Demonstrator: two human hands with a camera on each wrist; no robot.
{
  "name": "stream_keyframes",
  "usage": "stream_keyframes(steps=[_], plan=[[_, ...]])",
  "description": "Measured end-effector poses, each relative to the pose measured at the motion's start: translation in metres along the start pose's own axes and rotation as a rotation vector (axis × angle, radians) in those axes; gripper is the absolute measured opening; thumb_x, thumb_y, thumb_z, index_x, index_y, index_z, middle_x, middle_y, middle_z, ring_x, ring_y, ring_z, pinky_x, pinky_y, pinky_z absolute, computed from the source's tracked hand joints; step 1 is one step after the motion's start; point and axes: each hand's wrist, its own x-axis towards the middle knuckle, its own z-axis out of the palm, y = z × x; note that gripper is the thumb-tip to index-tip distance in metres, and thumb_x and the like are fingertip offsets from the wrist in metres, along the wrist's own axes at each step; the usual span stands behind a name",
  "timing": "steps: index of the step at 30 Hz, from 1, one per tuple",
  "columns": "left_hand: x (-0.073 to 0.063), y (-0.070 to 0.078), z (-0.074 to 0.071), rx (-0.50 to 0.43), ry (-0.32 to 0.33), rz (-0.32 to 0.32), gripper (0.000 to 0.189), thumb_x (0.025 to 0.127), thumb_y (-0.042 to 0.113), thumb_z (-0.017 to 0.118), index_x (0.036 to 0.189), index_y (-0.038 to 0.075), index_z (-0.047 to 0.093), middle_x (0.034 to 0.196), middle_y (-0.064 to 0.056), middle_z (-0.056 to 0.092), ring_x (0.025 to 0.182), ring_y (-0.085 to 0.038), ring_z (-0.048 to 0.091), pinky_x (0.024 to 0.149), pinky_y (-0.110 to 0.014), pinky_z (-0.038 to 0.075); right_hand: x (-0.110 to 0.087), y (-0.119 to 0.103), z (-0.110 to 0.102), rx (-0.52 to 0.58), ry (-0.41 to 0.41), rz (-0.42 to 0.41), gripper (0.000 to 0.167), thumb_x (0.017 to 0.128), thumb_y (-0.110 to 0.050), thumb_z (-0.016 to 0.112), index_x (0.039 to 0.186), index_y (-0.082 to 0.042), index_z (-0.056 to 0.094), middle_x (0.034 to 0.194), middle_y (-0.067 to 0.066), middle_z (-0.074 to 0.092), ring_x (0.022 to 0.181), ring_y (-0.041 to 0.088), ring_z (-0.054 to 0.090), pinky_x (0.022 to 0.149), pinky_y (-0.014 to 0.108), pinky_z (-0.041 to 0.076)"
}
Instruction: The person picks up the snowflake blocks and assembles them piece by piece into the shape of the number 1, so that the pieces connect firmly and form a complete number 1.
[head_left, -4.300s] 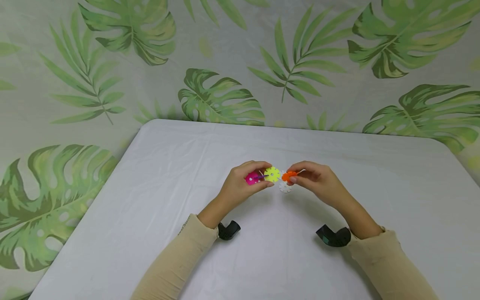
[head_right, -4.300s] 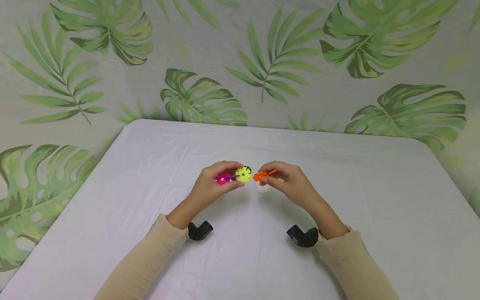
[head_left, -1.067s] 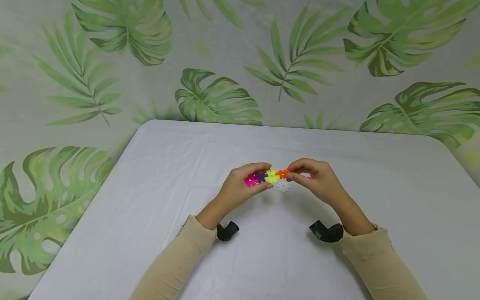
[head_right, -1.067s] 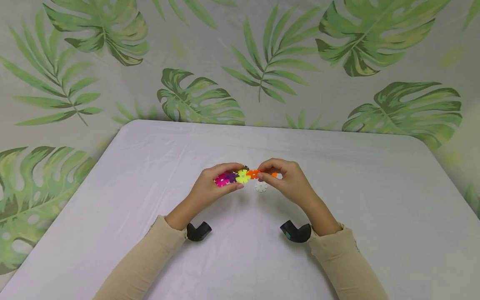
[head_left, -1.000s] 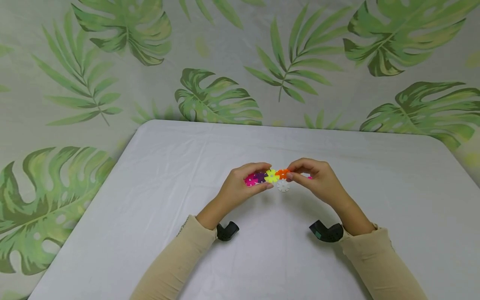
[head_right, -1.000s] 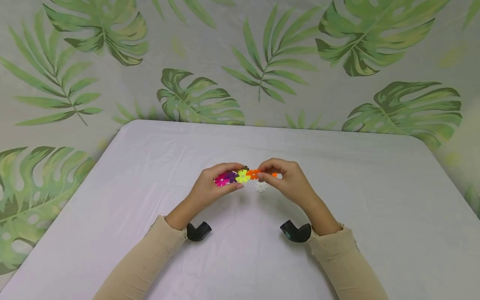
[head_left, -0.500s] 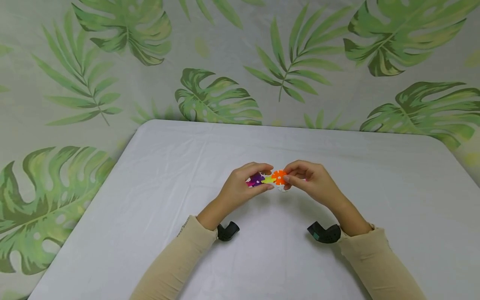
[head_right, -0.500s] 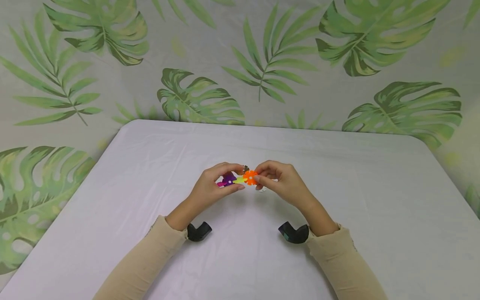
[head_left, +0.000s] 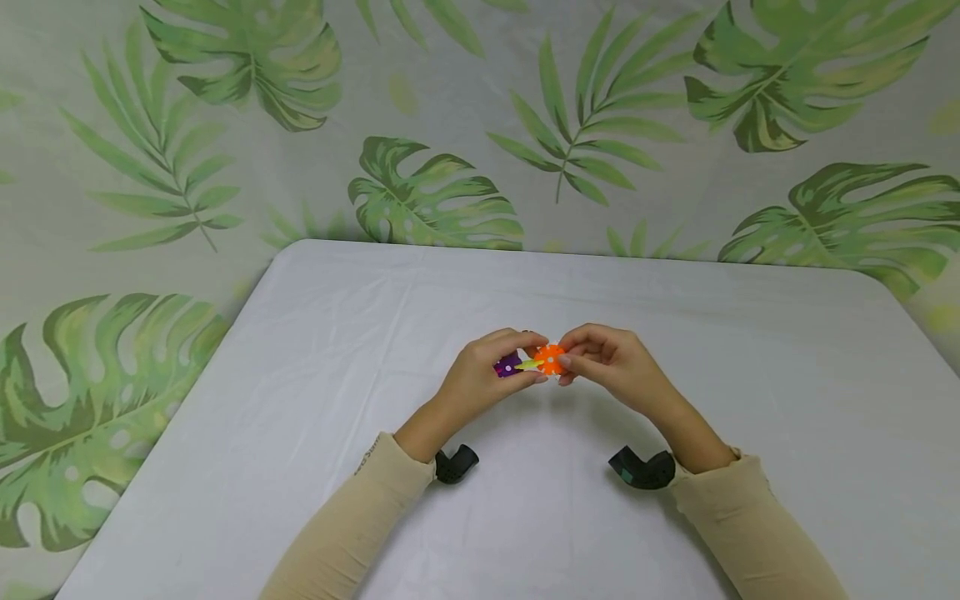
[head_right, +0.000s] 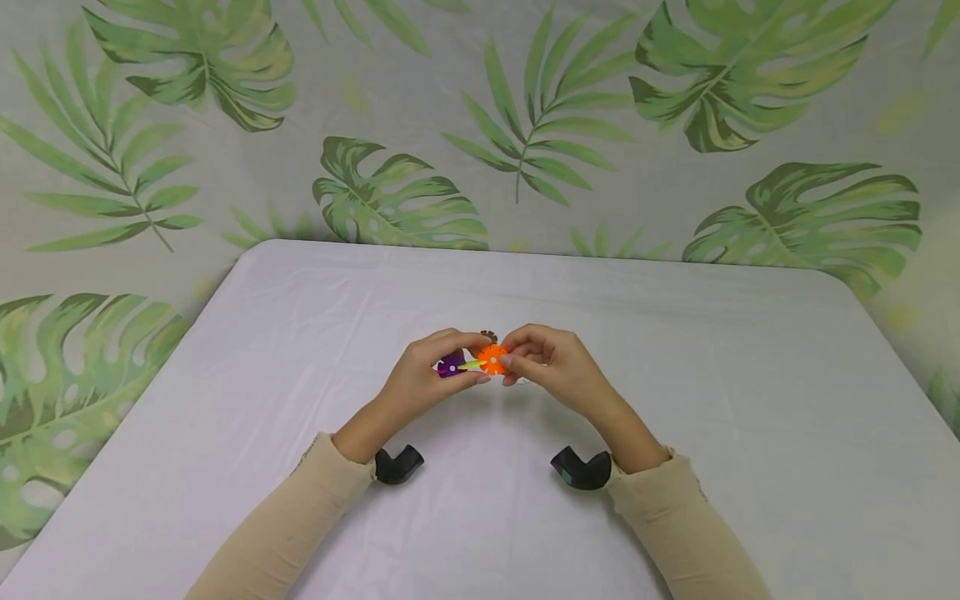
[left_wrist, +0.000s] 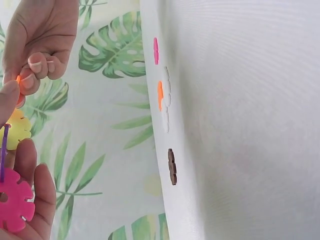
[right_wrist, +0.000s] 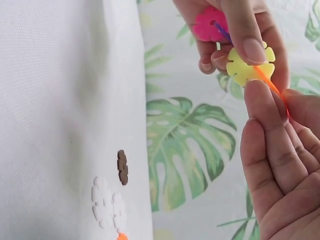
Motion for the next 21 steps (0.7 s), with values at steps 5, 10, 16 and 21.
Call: stream_keyframes(steps=[5, 10, 16, 21], plan=[[0.0, 0.0, 0.001, 0.003, 0.005, -0.004, 0.034, 0.074, 0.017, 0.074, 0.105, 0.007, 0.064, 0.087, 0.001, 0.06, 0.063, -0.003, 0.046, 0.056, -0.018, 0.045, 0.0, 0.002, 0.002, 0.041, 0.001, 0.007, 0.013, 0.085, 0.008, 0.055, 0.097, 0.012, 0.055, 0.078, 0.023, 0.061, 0.064, 0.036, 0.06, 0.064, 0.037, 0.052], [0.0, -0.001, 0.0, 0.014, 0.01, 0.002, 0.033, 0.074, 0.018, 0.074, 0.103, 0.007, 0.064, 0.086, 0.002, 0.06, 0.062, -0.004, 0.047, 0.056, -0.016, 0.045, 0.001, 0.002, 0.004, 0.062, -0.003, 0.014, 0.013, 0.085, 0.008, 0.055, 0.097, 0.012, 0.055, 0.078, 0.028, 0.059, 0.064, 0.035, 0.061, 0.065, 0.037, 0.052], [0.0, 0.0, -0.001, 0.021, 0.022, -0.009, 0.032, 0.072, 0.016, 0.076, 0.101, 0.007, 0.066, 0.084, 0.003, 0.06, 0.061, -0.003, 0.047, 0.055, -0.016, 0.044, 0.001, 0.0, 0.003, 0.027, -0.007, 0.03, 0.014, 0.085, 0.004, 0.057, 0.099, 0.009, 0.057, 0.081, 0.021, 0.062, 0.069, 0.035, 0.061, 0.069, 0.037, 0.052], [0.001, -0.002, -0.003, 0.021, 0.046, -0.011, 0.032, 0.071, 0.015, 0.076, 0.1, 0.006, 0.066, 0.084, 0.002, 0.061, 0.061, -0.003, 0.047, 0.054, -0.017, 0.044, 0.0, -0.008, -0.002, -0.109, 0.053, 0.033, 0.018, 0.083, 0.003, 0.061, 0.101, 0.002, 0.059, 0.088, 0.013, 0.064, 0.079, 0.024, 0.063, 0.073, 0.03, 0.051]])
